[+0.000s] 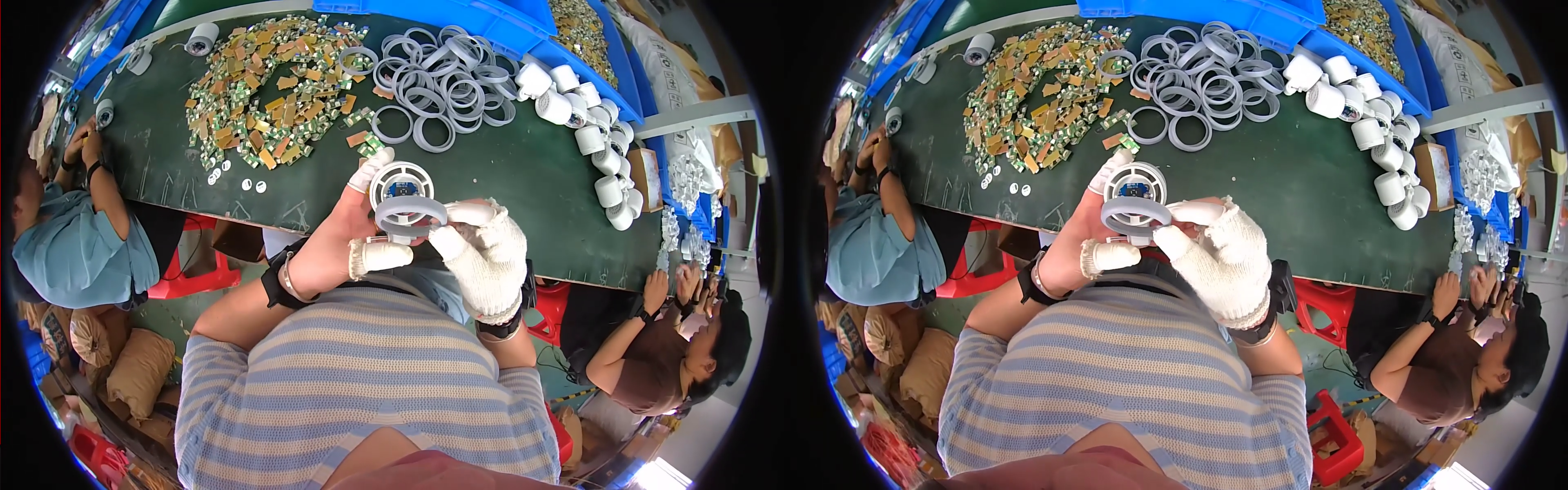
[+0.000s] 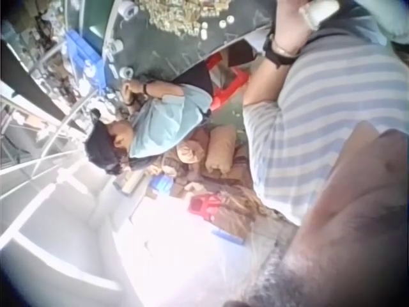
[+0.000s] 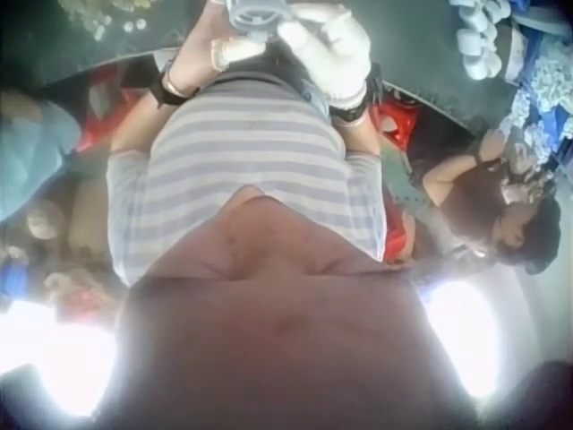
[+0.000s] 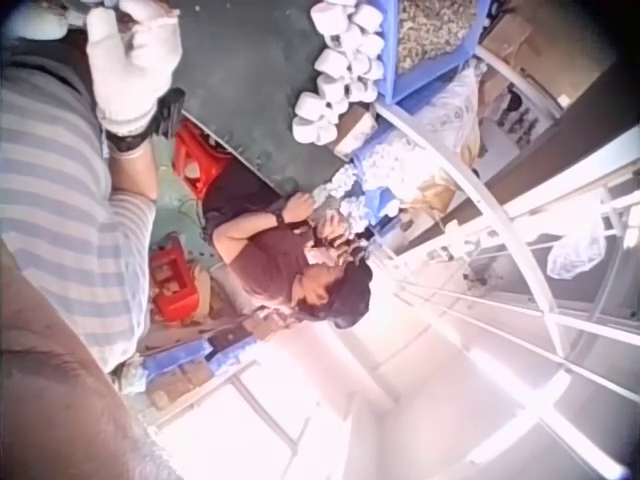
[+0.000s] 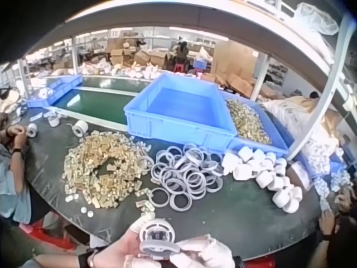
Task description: Manually assembling small white and grey electronic components into circular housings at a factory workbench.
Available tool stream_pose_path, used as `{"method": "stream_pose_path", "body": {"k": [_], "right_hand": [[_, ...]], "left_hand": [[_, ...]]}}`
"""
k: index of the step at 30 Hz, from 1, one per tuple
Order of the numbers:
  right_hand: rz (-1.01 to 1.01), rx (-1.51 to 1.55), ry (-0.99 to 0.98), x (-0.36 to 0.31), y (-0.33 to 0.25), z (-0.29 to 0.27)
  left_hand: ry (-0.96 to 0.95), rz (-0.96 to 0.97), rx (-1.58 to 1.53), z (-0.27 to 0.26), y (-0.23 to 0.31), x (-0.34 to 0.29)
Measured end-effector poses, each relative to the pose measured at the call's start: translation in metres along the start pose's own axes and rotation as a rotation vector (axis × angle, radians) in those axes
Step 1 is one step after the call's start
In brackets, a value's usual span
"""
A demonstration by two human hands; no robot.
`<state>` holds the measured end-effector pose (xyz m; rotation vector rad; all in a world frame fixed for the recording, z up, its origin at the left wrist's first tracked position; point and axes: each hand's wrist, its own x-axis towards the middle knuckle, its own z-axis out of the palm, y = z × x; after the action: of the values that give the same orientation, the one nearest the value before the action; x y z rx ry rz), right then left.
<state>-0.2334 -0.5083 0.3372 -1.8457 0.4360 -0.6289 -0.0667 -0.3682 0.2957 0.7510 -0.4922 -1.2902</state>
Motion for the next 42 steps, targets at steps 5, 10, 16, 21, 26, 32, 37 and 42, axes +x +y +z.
{"method": "stream_pose_path", "body": {"k": [5, 10, 16, 21, 26, 32, 37, 42], "right_hand": [[0.014, -0.023, -0.007, 0.000, 0.001, 0.000], [0.088, 0.077, 0.012, -0.002, 0.003, 0.003], [0.143, 0.095, 0.054, -0.002, 0.008, 0.009], [-0.139, -0.347, -0.093, 0.011, 0.012, 0.007], [-0.270, -0.437, -0.066, 0.006, 0.007, 0.016], [0.142, -0.093, -0.127, 0.022, 0.023, -0.010], [0.269, -0.808, -0.011, 0.059, 0.070, -0.058], [-0.191, -0.751, 0.197, 0.046, 0.048, -0.047]], "left_hand": [[-0.013, 0.082, 0.076, 0.002, -0.003, 0.000], [-0.007, 0.100, 0.105, 0.002, -0.005, 0.001], [-0.010, 0.099, 0.196, -0.007, -0.015, 0.000], [-0.143, 0.159, 0.595, -0.009, -0.026, -0.002], [-0.290, 0.260, 0.795, -0.003, -0.008, 0.001], [-0.080, 0.079, 0.932, 0.002, 0.013, 0.000], [0.011, 0.402, 1.907, -0.051, 0.035, 0.035], [-0.184, 0.271, 1.882, -0.077, 0.040, 0.050]]}}
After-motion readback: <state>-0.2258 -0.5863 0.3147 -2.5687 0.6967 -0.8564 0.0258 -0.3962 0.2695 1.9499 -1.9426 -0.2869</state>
